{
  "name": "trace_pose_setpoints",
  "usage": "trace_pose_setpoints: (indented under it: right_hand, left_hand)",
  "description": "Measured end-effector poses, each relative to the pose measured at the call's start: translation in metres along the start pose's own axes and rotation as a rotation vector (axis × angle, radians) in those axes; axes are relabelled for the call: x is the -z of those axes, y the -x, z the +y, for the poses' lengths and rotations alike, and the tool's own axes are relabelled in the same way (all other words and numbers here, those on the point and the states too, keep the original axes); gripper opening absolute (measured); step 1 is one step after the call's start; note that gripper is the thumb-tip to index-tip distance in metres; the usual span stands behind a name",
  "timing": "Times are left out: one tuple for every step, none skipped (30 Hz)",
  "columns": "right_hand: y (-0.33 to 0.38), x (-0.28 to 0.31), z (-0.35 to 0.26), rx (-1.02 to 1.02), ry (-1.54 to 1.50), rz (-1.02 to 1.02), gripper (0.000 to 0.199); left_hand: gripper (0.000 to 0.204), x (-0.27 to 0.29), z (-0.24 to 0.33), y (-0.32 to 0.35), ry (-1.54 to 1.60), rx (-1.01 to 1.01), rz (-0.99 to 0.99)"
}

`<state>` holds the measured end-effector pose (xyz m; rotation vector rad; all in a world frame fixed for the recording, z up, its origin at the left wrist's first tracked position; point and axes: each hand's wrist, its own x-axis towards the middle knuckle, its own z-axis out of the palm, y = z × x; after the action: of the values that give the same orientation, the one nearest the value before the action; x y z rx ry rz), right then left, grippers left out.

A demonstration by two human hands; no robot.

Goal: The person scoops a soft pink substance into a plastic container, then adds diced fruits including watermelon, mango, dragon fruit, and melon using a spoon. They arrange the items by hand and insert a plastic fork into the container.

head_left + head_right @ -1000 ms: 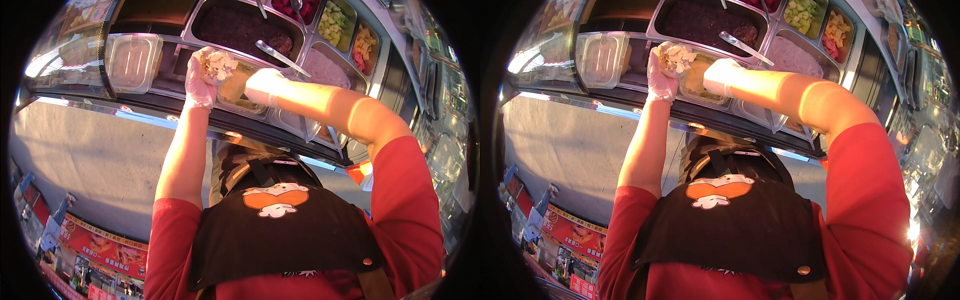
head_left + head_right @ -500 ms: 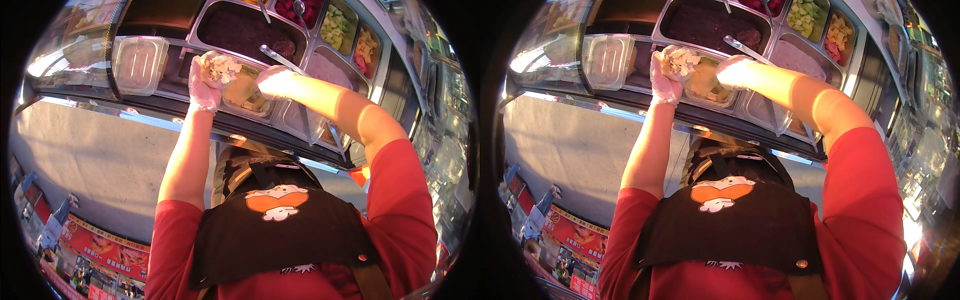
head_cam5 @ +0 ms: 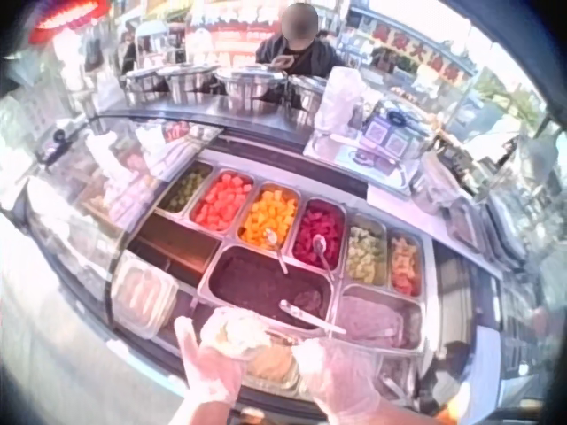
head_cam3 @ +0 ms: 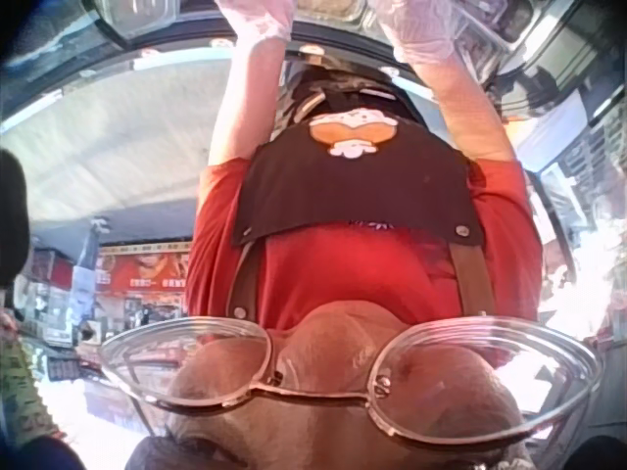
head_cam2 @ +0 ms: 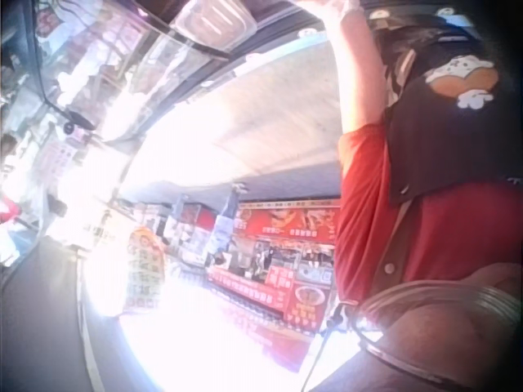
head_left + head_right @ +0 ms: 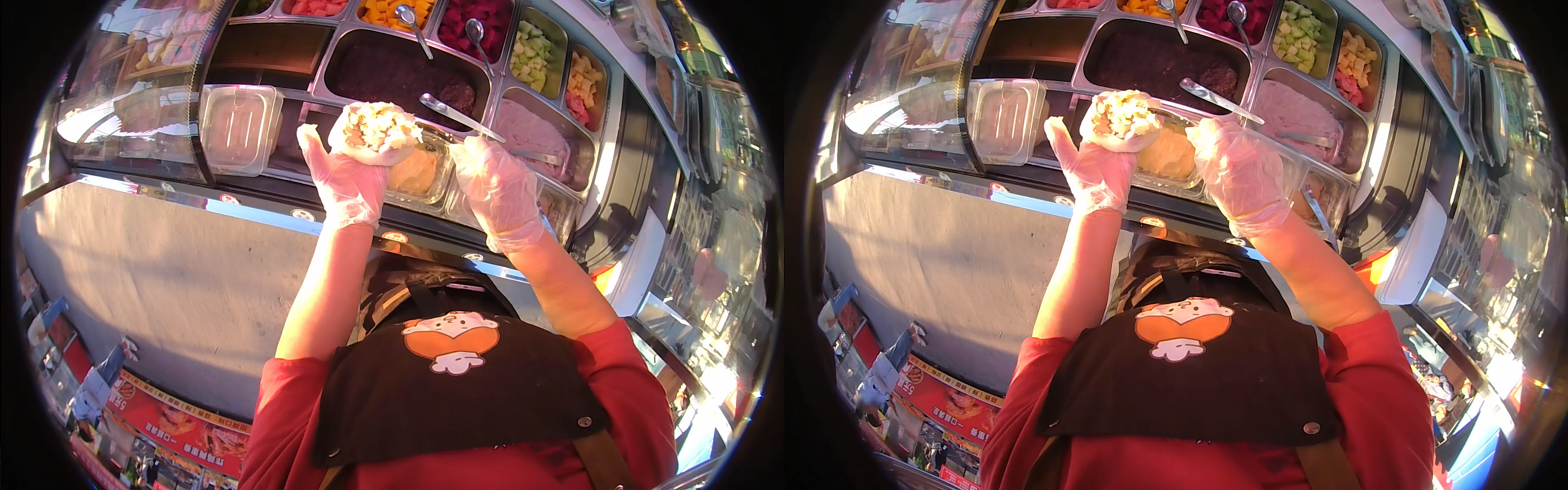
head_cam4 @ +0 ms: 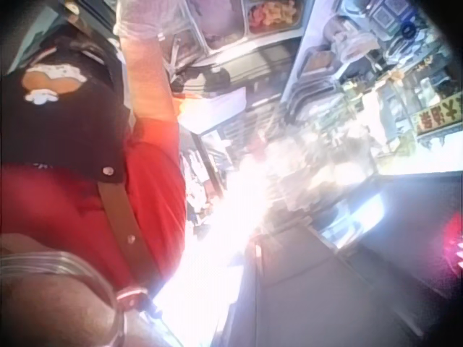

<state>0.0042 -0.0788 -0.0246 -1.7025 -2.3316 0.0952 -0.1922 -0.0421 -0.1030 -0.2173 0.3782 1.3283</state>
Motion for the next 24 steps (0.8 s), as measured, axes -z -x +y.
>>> trace_pose_setpoints:
  right_hand:
    - [0.010,-0.009,-0.003,-0.049,-0.054,0.082,0.028]
    - [0.018,-0.017,-0.007,-0.096,-0.109,0.164,0.031]
    - [0.023,-0.021,-0.015,-0.171,0.055,-0.040,0.046]
    - [0.033,-0.023,-0.024,-0.140,0.124,0.009,0.057]
    - [0.036,-0.026,-0.028,-0.183,0.104,-0.090,0.060]
    - [0.039,-0.030,-0.029,-0.225,0.079,-0.190,0.062]
    - [0.042,-0.034,-0.030,-0.219,0.006,-0.097,0.057]
    - [0.044,-0.038,-0.029,-0.210,-0.066,-0.004,0.051]
    - [0.047,-0.041,-0.030,-0.204,-0.135,0.089,0.046]
    - [0.048,-0.045,-0.032,-0.330,-0.389,0.120,0.046]
    - [0.049,-0.048,-0.035,-0.453,-0.645,0.152,0.045]
    - [0.050,-0.048,-0.035,-0.481,-0.751,0.171,0.045]
    - [0.051,-0.048,-0.036,-0.510,-0.855,0.193,0.045]
    - [0.050,-0.046,-0.033,-0.448,-0.805,0.204,0.044]
    - [0.050,-0.040,-0.033,-0.417,-0.751,0.165,0.044]
    - [0.047,-0.031,-0.034,-0.383,-0.698,0.126,0.045]
    - [0.046,-0.015,-0.037,-0.379,-0.640,0.040,0.046]
    - [0.044,-0.001,-0.040,-0.372,-0.581,-0.047,0.047]
    - [0.044,0.007,-0.042,-0.351,-0.556,-0.033,0.045]
    - [0.045,0.013,-0.043,-0.330,-0.531,-0.019,0.044]
    - [0.045,0.016,-0.045,-0.309,-0.508,-0.005,0.042]
    - [0.045,0.014,-0.047,-0.290,-0.468,0.044,0.045]
    - [0.044,0.010,-0.051,-0.270,-0.429,0.093,0.047]
    - [0.044,0.006,-0.053,-0.249,-0.390,0.140,0.050]
  left_hand:
    - [0.101,-0.012,-0.006,0.001,-0.011,-0.003,0.004]
    - [0.098,-0.020,-0.013,0.003,-0.050,-0.008,-0.003]
    - [0.095,-0.028,-0.017,0.004,-0.089,-0.017,-0.011]
    - [0.091,-0.032,-0.020,0.005,-0.127,-0.027,-0.017]
    - [0.076,-0.032,-0.022,0.002,-0.048,-0.003,-0.078]
    - [0.072,-0.035,-0.024,0.003,-0.099,-0.031,-0.085]
    - [0.067,-0.037,-0.027,0.003,-0.150,-0.059,-0.092]
    - [0.063,-0.039,-0.029,0.004,-0.200,-0.089,-0.098]
    - [0.059,-0.040,-0.030,0.005,-0.253,-0.099,-0.132]
    - [0.057,-0.039,-0.031,0.007,-0.305,-0.110,-0.165]
    - [0.056,-0.039,-0.031,0.009,-0.356,-0.122,-0.199]
    - [0.056,-0.040,-0.031,0.011,-0.408,-0.135,-0.231]
    - [0.062,-0.042,-0.030,0.012,-0.391,-0.122,-0.241]
    - [0.063,-0.044,-0.028,0.014,-0.400,-0.106,-0.242]
    - [0.064,-0.046,-0.025,0.016,-0.410,-0.091,-0.241]
    - [0.065,-0.048,-0.023,0.018,-0.419,-0.078,-0.239]
    - [0.064,-0.051,-0.022,0.020,-0.392,-0.082,-0.240]
    - [0.062,-0.053,-0.022,0.023,-0.365,-0.089,-0.240]
    - [0.061,-0.056,-0.021,0.025,-0.339,-0.092,-0.241]
    - [0.061,-0.060,-0.020,0.028,-0.296,-0.068,-0.248]
    - [0.060,-0.066,-0.017,0.032,-0.255,-0.045,-0.255]
    - [0.060,-0.068,-0.015,0.034,-0.213,-0.021,-0.261]
    - [0.065,-0.053,-0.011,0.028,-0.300,-0.033,-0.414]
    - [0.064,-0.054,-0.011,0.029,-0.361,-0.061,-0.370]
